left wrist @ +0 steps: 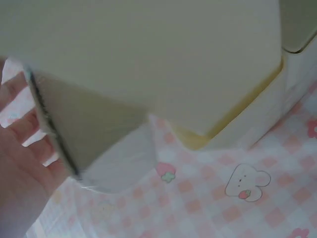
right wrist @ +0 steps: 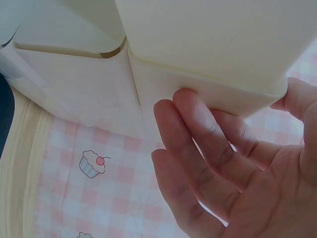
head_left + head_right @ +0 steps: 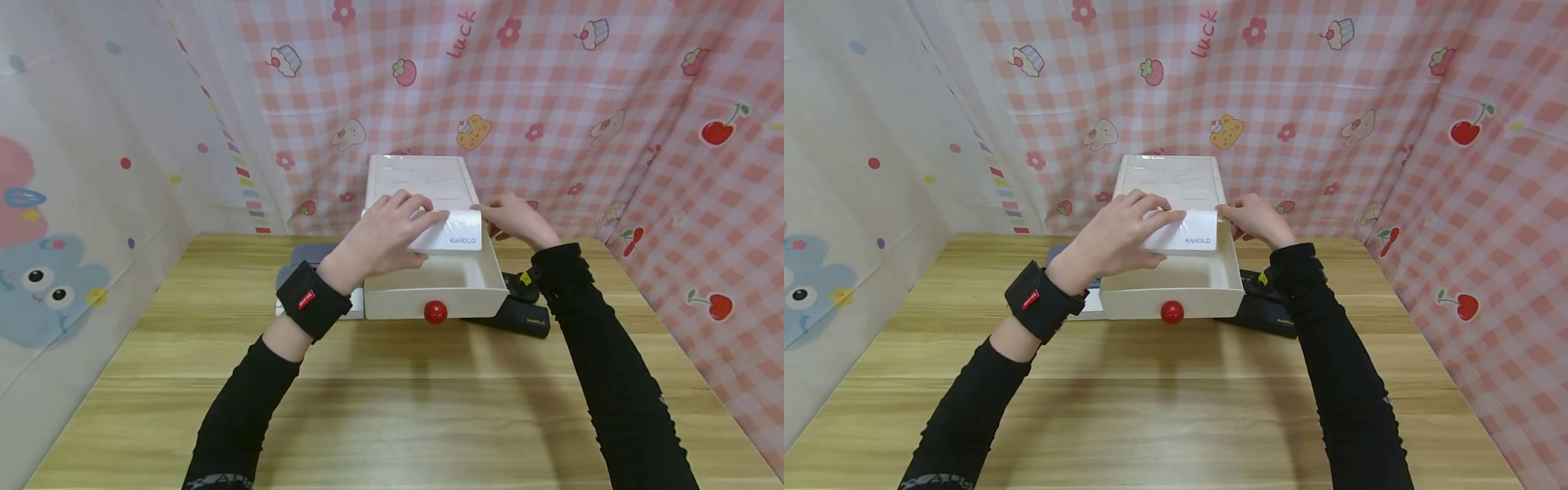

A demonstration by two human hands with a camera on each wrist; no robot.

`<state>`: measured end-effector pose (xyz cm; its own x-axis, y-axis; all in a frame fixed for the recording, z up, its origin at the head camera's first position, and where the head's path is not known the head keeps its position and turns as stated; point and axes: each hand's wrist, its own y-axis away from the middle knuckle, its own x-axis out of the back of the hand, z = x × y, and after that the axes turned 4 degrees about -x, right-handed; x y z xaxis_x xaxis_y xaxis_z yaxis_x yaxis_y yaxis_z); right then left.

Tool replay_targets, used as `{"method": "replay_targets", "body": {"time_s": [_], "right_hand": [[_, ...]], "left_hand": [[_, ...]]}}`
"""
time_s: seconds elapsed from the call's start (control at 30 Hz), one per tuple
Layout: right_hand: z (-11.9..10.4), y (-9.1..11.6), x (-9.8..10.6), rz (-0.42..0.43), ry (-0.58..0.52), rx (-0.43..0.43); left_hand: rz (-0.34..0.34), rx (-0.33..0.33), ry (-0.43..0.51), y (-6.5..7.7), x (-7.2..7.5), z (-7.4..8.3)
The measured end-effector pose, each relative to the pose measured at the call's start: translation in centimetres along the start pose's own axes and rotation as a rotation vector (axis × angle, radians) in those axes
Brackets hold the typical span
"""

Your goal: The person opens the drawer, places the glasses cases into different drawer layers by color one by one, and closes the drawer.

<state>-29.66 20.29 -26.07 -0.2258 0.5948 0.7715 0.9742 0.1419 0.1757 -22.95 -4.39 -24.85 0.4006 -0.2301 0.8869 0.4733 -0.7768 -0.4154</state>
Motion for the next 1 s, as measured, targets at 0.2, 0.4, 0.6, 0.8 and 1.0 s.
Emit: {"method": "replay_targets", "body": {"time_s": [0.2,0.4,0.6,0.8,1.0], "right_hand": [[-0.1,0.2,0.0,-0.008,-0.008,-0.006],[-0.2,0.1,0.0,-0.005,-0.008,-0.026],[-0.3,0.0,0.0,-0.003,0.009,-0.045],[-0.2,-0.1,-0.1,-0.007,0.003,-0.045],[-0.2,-0.1,-0.1,-0.009,-0.004,-0.034]], "left_hand": [[-0.047,-0.074,-0.057,-0.7,-0.9,0.1],[-0.122,-0.083,-0.097,-1.2,-2.0,0.2],[-0.152,-0.114,-0.129,-1.2,-2.8,0.3],[-0.172,-0.118,-0.124,-1.1,-3.6,0.1],[-0.125,-0.098,-0.098,-0.9,-3.8,-0.3]]}}
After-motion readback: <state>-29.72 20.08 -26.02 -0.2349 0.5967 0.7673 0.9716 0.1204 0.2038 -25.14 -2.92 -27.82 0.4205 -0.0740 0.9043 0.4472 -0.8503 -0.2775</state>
